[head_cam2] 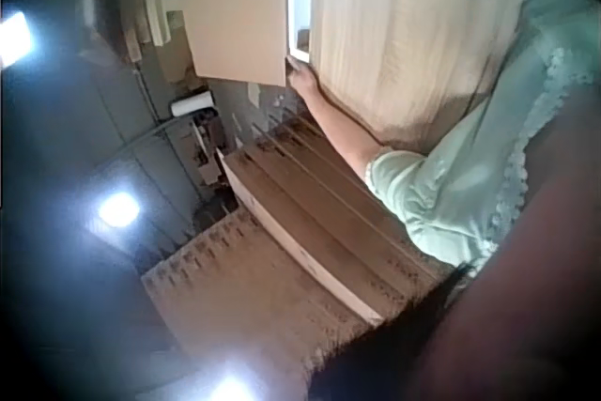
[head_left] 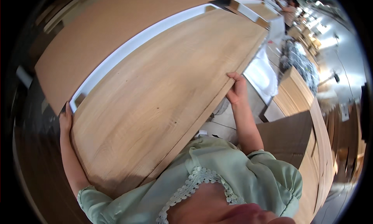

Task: The person places wood-patterned furniture panels into a large shipping carton, layering them with protective foam sheets. The person moves panels from a nearby stack into the box and adjusts the padding between each layer.

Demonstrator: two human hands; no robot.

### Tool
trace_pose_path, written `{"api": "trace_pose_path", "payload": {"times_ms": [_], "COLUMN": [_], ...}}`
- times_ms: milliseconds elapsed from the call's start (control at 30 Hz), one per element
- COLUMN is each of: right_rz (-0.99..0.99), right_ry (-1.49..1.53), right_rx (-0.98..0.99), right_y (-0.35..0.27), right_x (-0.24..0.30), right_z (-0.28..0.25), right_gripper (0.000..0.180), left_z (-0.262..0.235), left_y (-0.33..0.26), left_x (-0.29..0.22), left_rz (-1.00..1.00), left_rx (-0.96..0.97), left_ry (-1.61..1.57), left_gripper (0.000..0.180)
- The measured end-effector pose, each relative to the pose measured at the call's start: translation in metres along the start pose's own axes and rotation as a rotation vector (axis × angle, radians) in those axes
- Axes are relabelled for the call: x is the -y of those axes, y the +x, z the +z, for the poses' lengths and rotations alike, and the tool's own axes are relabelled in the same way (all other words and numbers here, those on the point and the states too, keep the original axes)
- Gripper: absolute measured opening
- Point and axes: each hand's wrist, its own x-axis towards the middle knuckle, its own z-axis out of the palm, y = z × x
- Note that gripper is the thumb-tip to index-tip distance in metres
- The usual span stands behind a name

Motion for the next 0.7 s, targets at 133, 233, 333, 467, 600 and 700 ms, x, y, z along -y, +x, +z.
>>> {"api": "trace_pose_path", "payload": {"times_ms": [133, 233, 333, 467, 600, 700], "right_rz": [0.002, 0.06, 0.076, -0.015, -0.079, -0.029], "right_ry": [-0.054, -0.068, -0.073, -0.103, -0.111, -0.064], "right_rx": [-0.024, -0.049, -0.063, -0.145, -0.148, -0.144], "right_y": [0.022, 0.054, 0.079, 0.098, 0.121, 0.149], "right_x": [-0.006, -0.018, -0.018, -0.012, 0.0, 0.001], "right_z": [0.003, 0.009, 0.009, 0.02, 0.003, -0.007], "right_gripper": [0.037, 0.032, 0.033, 0.035, 0.034, 0.034], "left_z": [0.007, 0.01, 0.023, 0.05, 0.074, 0.095], "left_y": [-0.01, -0.002, 0.016, 0.058, 0.101, 0.118], "left_x": [-0.02, -0.008, -0.009, -0.009, -0.04, -0.056], "left_rz": [-0.216, -0.269, -0.285, -0.177, -0.178, -0.11], "left_rx": [0.09, 0.102, 0.122, 0.072, 0.218, 0.231], "left_ry": [0.058, 0.063, 0.062, 0.06, 0.061, 0.091], "left_gripper": [0.078, 0.078, 0.077, 0.074, 0.074, 0.073]}}
